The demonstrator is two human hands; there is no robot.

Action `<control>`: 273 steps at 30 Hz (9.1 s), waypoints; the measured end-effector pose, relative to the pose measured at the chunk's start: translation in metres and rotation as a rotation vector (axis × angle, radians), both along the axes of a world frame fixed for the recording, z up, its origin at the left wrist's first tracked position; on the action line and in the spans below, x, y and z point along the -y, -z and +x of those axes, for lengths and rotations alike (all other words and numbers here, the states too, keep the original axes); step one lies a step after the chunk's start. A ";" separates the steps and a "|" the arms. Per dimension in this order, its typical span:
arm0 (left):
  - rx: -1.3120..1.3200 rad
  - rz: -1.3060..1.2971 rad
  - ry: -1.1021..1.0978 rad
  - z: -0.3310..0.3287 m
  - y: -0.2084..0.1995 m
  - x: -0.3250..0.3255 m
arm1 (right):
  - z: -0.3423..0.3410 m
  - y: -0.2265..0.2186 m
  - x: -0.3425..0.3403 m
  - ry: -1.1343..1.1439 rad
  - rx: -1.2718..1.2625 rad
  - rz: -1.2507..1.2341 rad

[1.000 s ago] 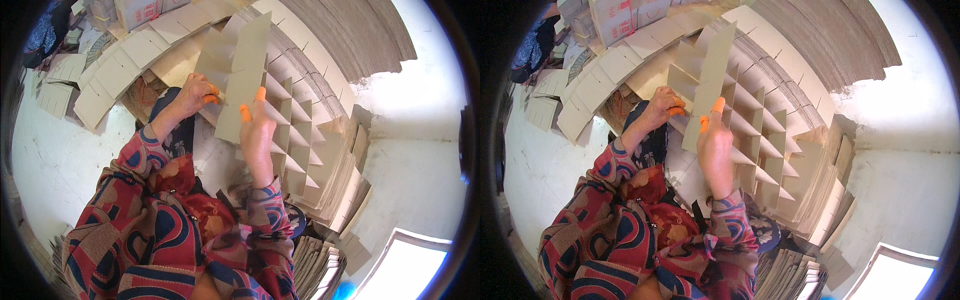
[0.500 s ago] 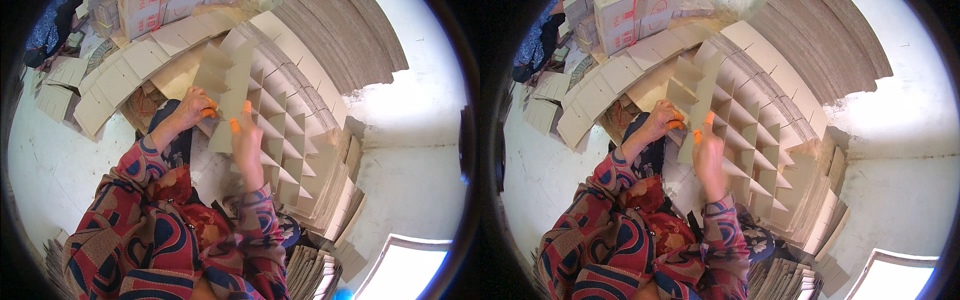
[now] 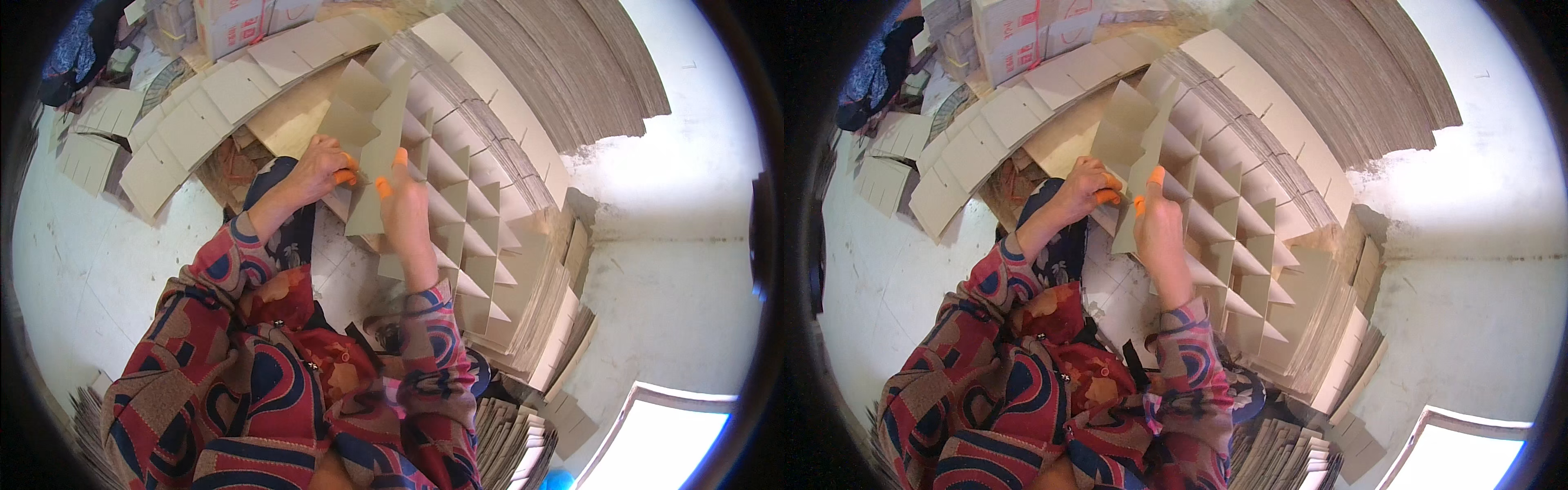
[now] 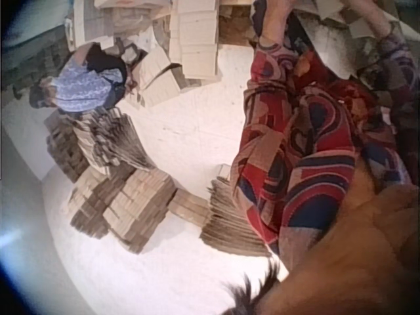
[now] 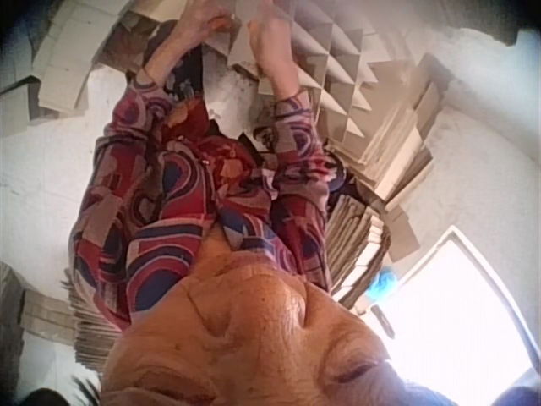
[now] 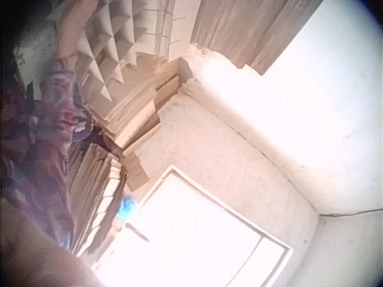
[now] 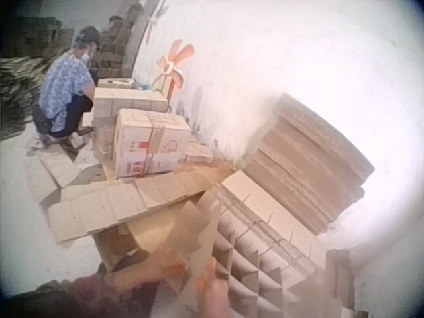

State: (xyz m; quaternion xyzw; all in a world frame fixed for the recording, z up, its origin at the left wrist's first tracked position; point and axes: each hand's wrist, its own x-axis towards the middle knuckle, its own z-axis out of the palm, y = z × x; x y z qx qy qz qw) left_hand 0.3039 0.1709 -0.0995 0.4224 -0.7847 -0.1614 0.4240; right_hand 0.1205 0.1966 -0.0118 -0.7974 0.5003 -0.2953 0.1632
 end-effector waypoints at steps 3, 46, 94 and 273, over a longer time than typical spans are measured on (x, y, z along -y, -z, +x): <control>-0.002 0.008 -0.003 0.000 0.002 0.001 | 0.003 0.001 -0.009 0.040 -0.049 0.021; 0.020 -0.012 0.023 0.000 -0.001 0.005 | 0.006 -0.002 -0.004 0.010 -0.078 0.135; 0.444 -0.111 0.091 -0.022 -0.029 0.011 | -0.212 0.057 0.036 0.630 -0.573 0.002; 0.275 0.182 -0.346 0.049 -0.002 0.005 | -0.361 0.044 -0.039 1.134 -0.512 0.600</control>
